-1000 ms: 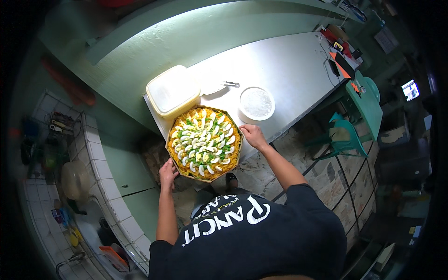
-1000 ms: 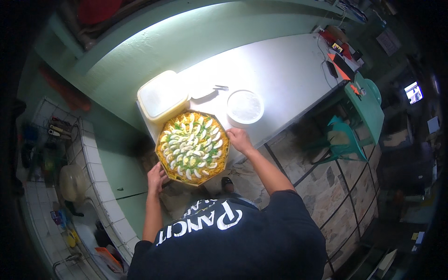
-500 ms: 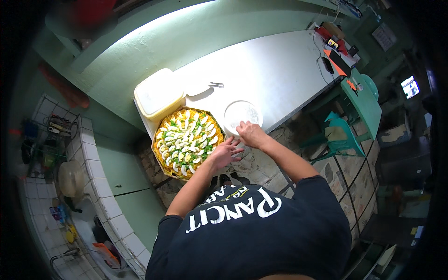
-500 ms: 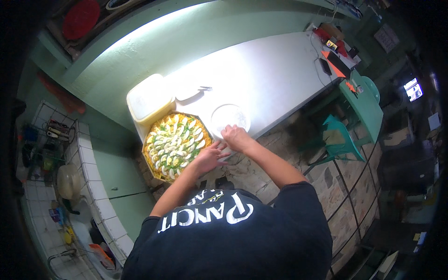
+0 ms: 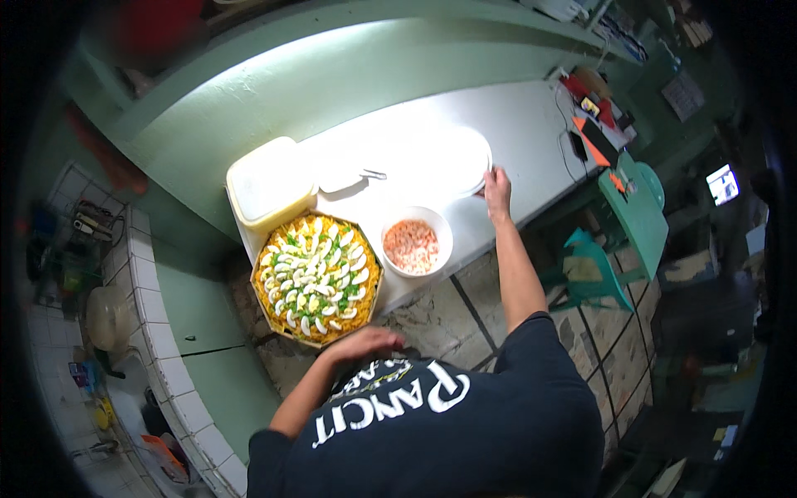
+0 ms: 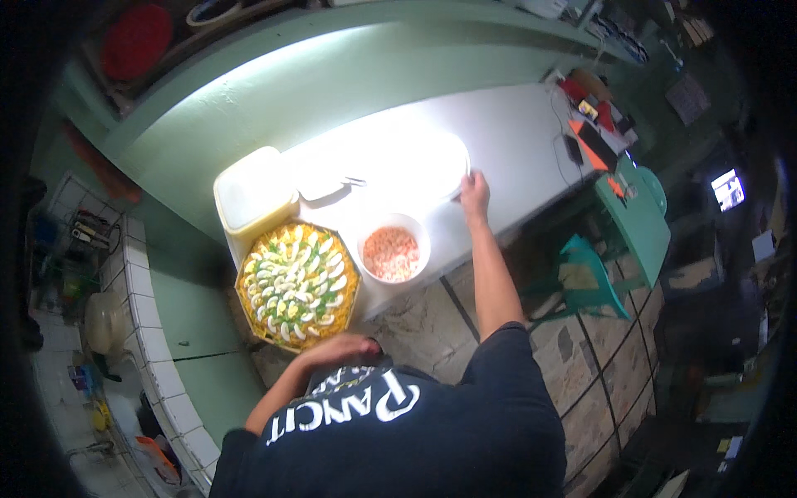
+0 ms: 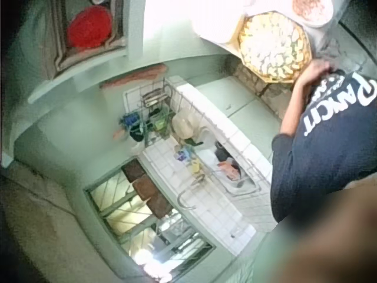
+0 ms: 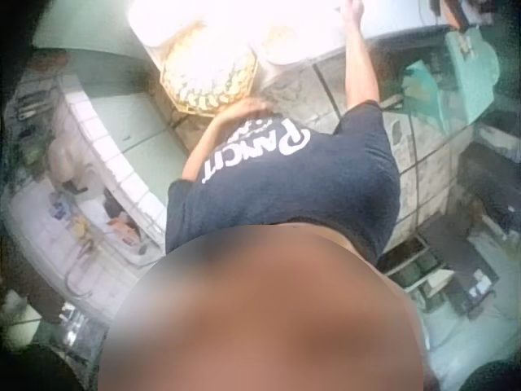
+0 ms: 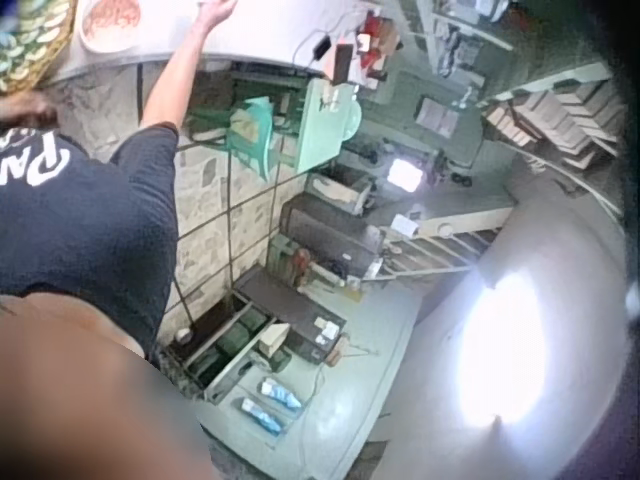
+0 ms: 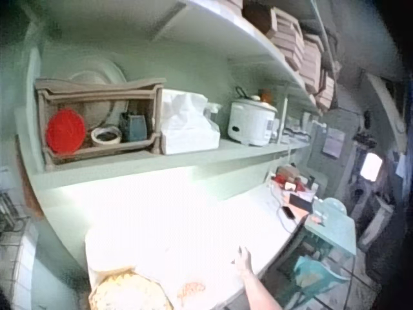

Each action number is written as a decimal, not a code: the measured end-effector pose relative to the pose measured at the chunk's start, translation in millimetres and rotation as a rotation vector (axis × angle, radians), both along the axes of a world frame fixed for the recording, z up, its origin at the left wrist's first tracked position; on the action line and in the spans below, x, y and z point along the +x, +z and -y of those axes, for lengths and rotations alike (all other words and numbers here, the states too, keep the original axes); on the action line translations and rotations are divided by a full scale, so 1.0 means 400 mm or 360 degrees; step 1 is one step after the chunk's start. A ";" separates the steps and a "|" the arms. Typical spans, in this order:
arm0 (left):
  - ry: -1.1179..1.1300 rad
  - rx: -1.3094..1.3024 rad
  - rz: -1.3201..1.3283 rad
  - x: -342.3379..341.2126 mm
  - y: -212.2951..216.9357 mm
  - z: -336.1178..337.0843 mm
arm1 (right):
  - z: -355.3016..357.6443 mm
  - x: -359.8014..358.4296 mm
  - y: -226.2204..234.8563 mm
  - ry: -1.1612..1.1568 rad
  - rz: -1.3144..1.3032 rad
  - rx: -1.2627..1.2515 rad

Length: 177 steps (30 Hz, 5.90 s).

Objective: The person places a tray of food on a counter and uses tongs to add toppings from two separate containers. They first add a pinkish ingredient, then a brown ingredient, distributing them over the existing food items.

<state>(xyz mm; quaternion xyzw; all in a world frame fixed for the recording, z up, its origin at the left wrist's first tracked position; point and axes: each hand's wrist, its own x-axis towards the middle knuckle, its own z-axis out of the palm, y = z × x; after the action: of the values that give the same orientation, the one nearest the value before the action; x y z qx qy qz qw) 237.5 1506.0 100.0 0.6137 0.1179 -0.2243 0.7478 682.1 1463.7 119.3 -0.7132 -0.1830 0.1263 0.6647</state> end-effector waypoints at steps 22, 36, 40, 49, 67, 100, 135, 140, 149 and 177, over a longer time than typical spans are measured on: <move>0.1822 0.0291 -0.1253 -0.871 -0.452 0.566 | -0.525 -0.136 -0.151 0.1456 0.1272 -0.1784; 0.1378 -0.1255 -0.0567 -0.176 -0.206 0.091 | 0.282 -0.084 0.249 0.0927 0.0110 -0.1012; 0.1490 -0.1698 -0.0438 -0.148 -0.225 0.105 | 0.380 -0.116 0.264 0.0830 0.0029 -0.0975; 0.1184 -0.1739 -0.0076 -0.111 -0.206 0.106 | 0.401 -0.130 0.320 0.0763 0.0234 -0.0960; 0.1651 0.0539 -0.0913 -0.538 -0.413 0.229 | 0.257 -0.219 0.107 0.0747 0.1479 -0.1592; 0.1691 0.0289 -0.1204 -1.025 -0.392 0.070 | -0.051 -0.651 0.024 0.0539 0.0996 -0.1366; 0.1450 0.0187 -0.1091 -1.021 -0.531 0.107 | 0.109 -0.464 0.172 0.0268 0.0635 -0.1088; 0.1549 0.0146 -0.1178 -1.024 -0.553 0.098 | 0.226 -0.362 0.172 -0.0002 0.0817 -0.1742; 0.1482 0.0234 -0.1243 -0.940 -0.450 0.017 | 0.189 -0.354 0.061 0.0300 0.1004 -0.1843; 0.1890 0.0294 -0.0803 -1.088 -0.493 0.205 | -0.109 -0.739 0.103 0.0879 0.1284 -0.1264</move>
<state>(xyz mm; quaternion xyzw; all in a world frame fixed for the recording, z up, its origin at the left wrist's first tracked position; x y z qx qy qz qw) -197.5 1424.0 -97.2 0.4343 0.6278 0.1010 0.6380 386.5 1507.4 160.3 -0.8236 -0.5360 0.0725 0.1707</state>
